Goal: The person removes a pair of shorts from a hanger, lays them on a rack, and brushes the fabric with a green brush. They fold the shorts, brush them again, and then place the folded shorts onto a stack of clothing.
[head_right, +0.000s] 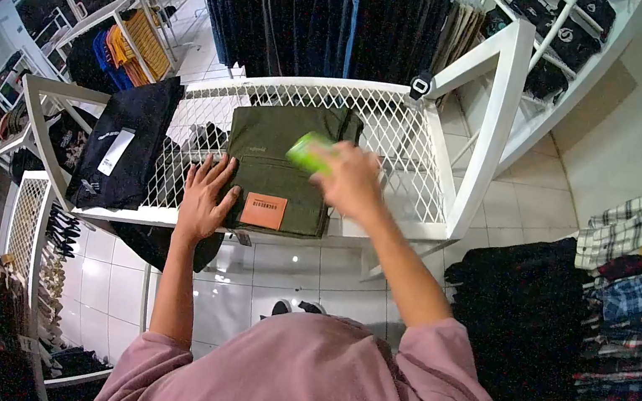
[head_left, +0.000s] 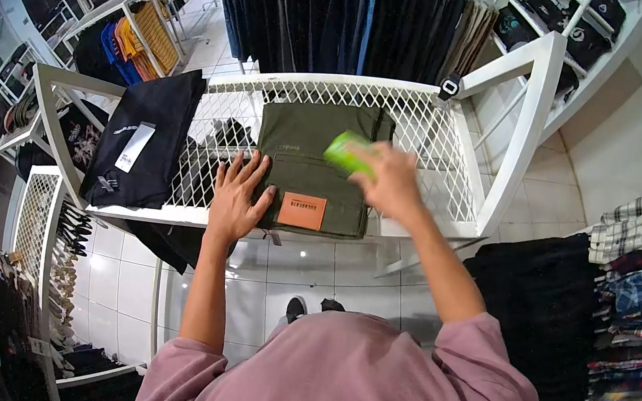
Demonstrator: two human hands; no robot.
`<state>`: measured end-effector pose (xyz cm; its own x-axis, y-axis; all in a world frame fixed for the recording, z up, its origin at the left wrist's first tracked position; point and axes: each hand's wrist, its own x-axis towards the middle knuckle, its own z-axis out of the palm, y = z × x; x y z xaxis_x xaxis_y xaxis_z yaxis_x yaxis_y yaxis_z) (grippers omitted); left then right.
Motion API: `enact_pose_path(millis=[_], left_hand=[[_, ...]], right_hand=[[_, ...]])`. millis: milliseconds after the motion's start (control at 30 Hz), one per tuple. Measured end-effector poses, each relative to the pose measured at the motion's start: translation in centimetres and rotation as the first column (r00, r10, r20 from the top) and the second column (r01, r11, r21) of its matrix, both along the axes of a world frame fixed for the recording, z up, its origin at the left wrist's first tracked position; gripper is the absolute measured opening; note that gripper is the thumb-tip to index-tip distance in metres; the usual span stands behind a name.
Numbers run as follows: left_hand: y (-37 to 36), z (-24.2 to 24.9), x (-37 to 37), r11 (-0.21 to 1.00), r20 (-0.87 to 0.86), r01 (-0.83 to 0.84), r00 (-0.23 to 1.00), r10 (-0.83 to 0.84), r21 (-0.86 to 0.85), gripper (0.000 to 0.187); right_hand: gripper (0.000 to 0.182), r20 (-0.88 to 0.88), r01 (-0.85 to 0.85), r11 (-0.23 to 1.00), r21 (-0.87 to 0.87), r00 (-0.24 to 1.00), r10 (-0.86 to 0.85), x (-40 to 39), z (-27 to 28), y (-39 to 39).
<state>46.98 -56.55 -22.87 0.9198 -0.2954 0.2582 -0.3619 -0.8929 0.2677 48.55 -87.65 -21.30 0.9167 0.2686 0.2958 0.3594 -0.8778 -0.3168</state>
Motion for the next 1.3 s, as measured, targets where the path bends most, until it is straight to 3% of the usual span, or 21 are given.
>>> enact_pose_path(millis=[67,100,167,300,367,433,500,533,600,633,700,733,900,967,1033,1067,1100,1167,1233,1267,1300], left_hand=[[0.0,0.1,-0.1,1.000,0.000,0.004,1.000,-0.004,-0.023,0.063],[0.0,0.1,-0.1,1.000,0.006,0.005,1.000,-0.005,-0.027,0.063],[0.1,0.0,0.0,1.000,-0.007,-0.001,1.000,0.000,-0.024,0.063],[0.3,0.0,0.0,0.995,0.005,0.019,1.000,-0.018,-0.099,0.063],[0.2,0.0,0.0,0.993,-0.004,0.020,1.000,-0.020,-0.113,0.064],[0.4,-0.4,0.1,0.990,0.069,0.010,0.998,0.000,-0.144,0.065],[0.4,-0.3,0.1,0.981,0.085,0.009,0.996,0.007,-0.194,0.066],[0.4,-0.4,0.2,0.974,0.041,-0.030,0.998,0.040,-0.223,0.068],[0.6,-0.9,0.5,0.956,-0.011,-0.079,0.997,0.079,-0.281,0.071],[0.5,-0.7,0.4,0.957,-0.010,-0.076,0.997,0.077,-0.279,0.071],[0.4,0.0,0.3,0.930,-0.051,-0.095,0.995,0.083,-0.356,0.072],[0.4,0.1,0.3,0.931,-0.047,-0.094,0.995,0.083,-0.353,0.072],[0.0,-0.1,0.6,0.916,0.022,0.009,1.000,0.000,-0.402,0.073],[-0.5,0.3,0.2,0.923,0.024,-0.014,0.999,0.025,-0.386,0.069],[-1.0,0.7,-0.5,0.730,-0.070,0.025,0.993,-0.099,-0.683,0.067],[-1.1,0.9,-1.3,0.763,0.007,0.081,0.995,-0.100,-0.641,0.066],[-1.3,0.7,-2.0,0.653,-0.063,0.054,0.986,-0.155,-0.756,0.064],[-2.2,1.8,-4.1,0.608,-0.168,-0.036,0.973,-0.160,-0.793,0.064],[-2.4,0.5,-4.6,0.644,-0.013,0.029,0.998,-0.061,-0.765,0.061],[-2.4,-0.1,-4.6,0.598,-0.037,0.001,0.998,-0.051,-0.801,0.060],[-2.5,-0.6,-4.4,0.548,-0.055,-0.022,0.998,-0.044,-0.836,0.060]], right_hand=[[0.054,0.012,0.376,0.924,0.065,0.926,-0.377,1.5,-0.2,-3.2],[0.055,0.123,0.446,0.893,0.064,0.884,-0.450,1.6,-1.0,-5.0],[0.054,0.172,0.470,0.881,0.056,0.864,-0.472,0.3,-1.2,-6.4],[0.057,0.095,0.534,0.843,0.069,0.838,-0.538,-1.9,-2.4,-7.0],[0.058,0.386,0.577,0.817,-0.003,0.754,-0.531,-2.3,-3.5,-6.6],[0.056,0.444,0.557,0.829,0.043,0.733,-0.516,-3.9,-2.0,-5.2],[0.052,0.184,0.370,0.833,0.410,0.862,-0.473,-5.6,-1.8,-3.4],[0.052,0.183,0.372,0.832,0.411,0.861,-0.475,-6.4,-2.4,-2.2],[0.054,-0.048,0.403,0.840,0.364,0.909,-0.415,-7.7,-3.4,0.2],[0.054,-0.047,0.404,0.838,0.366,0.908,-0.417,-8.1,-3.5,1.2],[0.058,0.175,0.425,0.862,0.278,0.859,-0.480,-8.5,-3.3,2.9],[0.061,0.207,0.433,0.862,0.265,0.847,-0.489,-8.3,-3.7,3.3],[0.048,0.188,0.357,0.867,0.346,0.880,-0.437,-8.0,-4.1,4.5],[0.043,0.156,0.242,0.830,0.502,0.919,-0.363,-8.3,-4.4,4.6],[0.042,0.164,0.190,0.820,0.539,0.932,-0.323,-9.5,-4.0,4.6],[0.042,0.118,0.181,0.780,0.599,0.943,-0.310,-10.6,-3.7,4.7],[0.042,0.072,0.175,0.734,0.656,0.954,-0.291,-11.7,-3.0,4.8],[0.042,-0.050,0.202,0.682,0.703,0.970,-0.237,-13.6,-2.8,5.2],[0.047,-0.179,0.247,0.407,0.879,0.964,-0.199,-14.5,-3.9,5.4],[0.052,-0.326,0.323,0.128,0.938,0.945,-0.001,-14.5,-4.3,5.3],[0.058,-0.323,0.323,0.006,0.946,0.945,0.052,-14.4,-3.8,5.3]])
